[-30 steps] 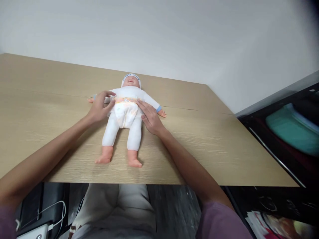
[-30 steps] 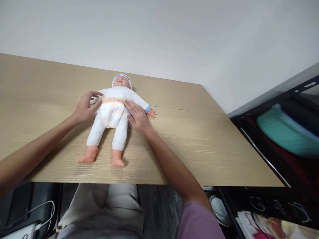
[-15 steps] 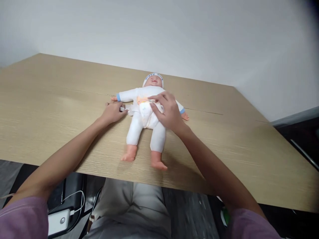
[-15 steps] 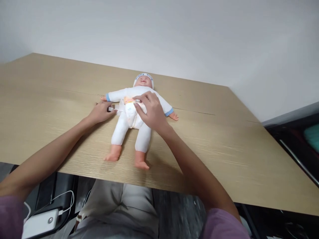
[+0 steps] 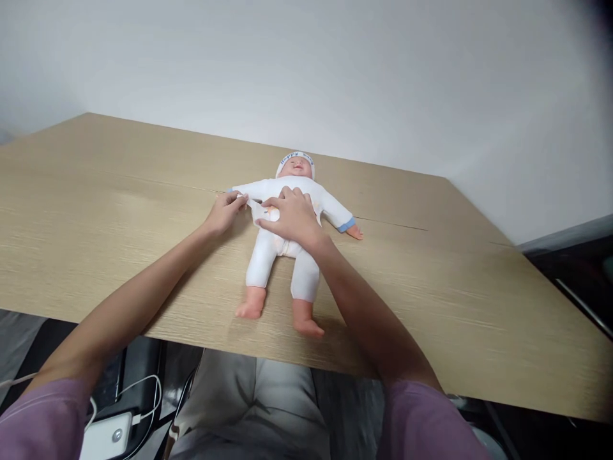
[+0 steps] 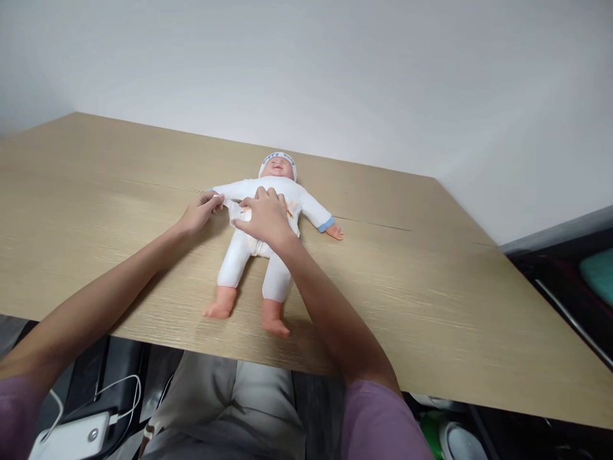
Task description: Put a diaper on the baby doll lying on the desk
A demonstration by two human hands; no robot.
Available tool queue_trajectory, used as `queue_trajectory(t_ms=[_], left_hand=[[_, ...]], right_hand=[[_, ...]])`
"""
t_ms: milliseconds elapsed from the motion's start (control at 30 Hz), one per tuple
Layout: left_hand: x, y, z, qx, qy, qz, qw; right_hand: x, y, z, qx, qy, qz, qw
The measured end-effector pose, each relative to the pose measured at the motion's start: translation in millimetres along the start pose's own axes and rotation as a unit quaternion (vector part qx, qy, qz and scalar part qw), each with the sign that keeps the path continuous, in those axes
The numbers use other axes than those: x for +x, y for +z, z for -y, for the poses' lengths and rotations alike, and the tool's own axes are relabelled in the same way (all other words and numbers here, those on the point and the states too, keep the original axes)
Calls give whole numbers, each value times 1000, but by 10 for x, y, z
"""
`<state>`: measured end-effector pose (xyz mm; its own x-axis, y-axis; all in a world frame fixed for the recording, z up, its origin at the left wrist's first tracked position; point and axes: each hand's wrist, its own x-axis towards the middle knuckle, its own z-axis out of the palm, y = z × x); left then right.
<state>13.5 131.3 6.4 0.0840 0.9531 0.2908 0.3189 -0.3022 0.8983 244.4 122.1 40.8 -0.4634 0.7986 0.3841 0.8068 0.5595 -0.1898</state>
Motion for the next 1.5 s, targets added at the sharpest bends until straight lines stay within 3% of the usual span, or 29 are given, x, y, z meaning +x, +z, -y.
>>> queue_trajectory(t_ms=[233, 367, 467, 667, 867, 1000, 1133, 1267, 1367, 1500], left_hand=[[192, 348, -380, -21, 30, 71, 997], [211, 509, -464, 7, 96, 92, 991], [157, 522, -407, 37, 133, 71, 988], [71, 490, -96, 12, 103, -22, 994], [137, 524, 187, -34, 125, 21, 991], [133, 517, 281, -42, 120, -9, 992], [12, 519, 169, 19, 134, -91, 987], [-320, 536, -258, 82, 200, -166, 962], [-686, 525, -614, 127, 256, -117, 951], [-1085, 468, -817, 288, 257, 72, 920]], right_hand=[[53, 6, -71, 61, 29, -6, 998], [109, -54, -166, 106, 30, 11, 994], [141, -83, -216, 136, 31, 11, 990], [114, -166, -201, 188, 62, 12, 980], [68, -193, -198, 244, 77, -7, 967], [77, -129, -233, 249, 73, -36, 965], [91, -96, -231, 257, 89, -96, 958], [-78, -224, -77, 246, 76, -207, 944], [-458, -391, 102, 258, 13, -240, 936], [-1151, -480, 276, 314, -33, -140, 938]])
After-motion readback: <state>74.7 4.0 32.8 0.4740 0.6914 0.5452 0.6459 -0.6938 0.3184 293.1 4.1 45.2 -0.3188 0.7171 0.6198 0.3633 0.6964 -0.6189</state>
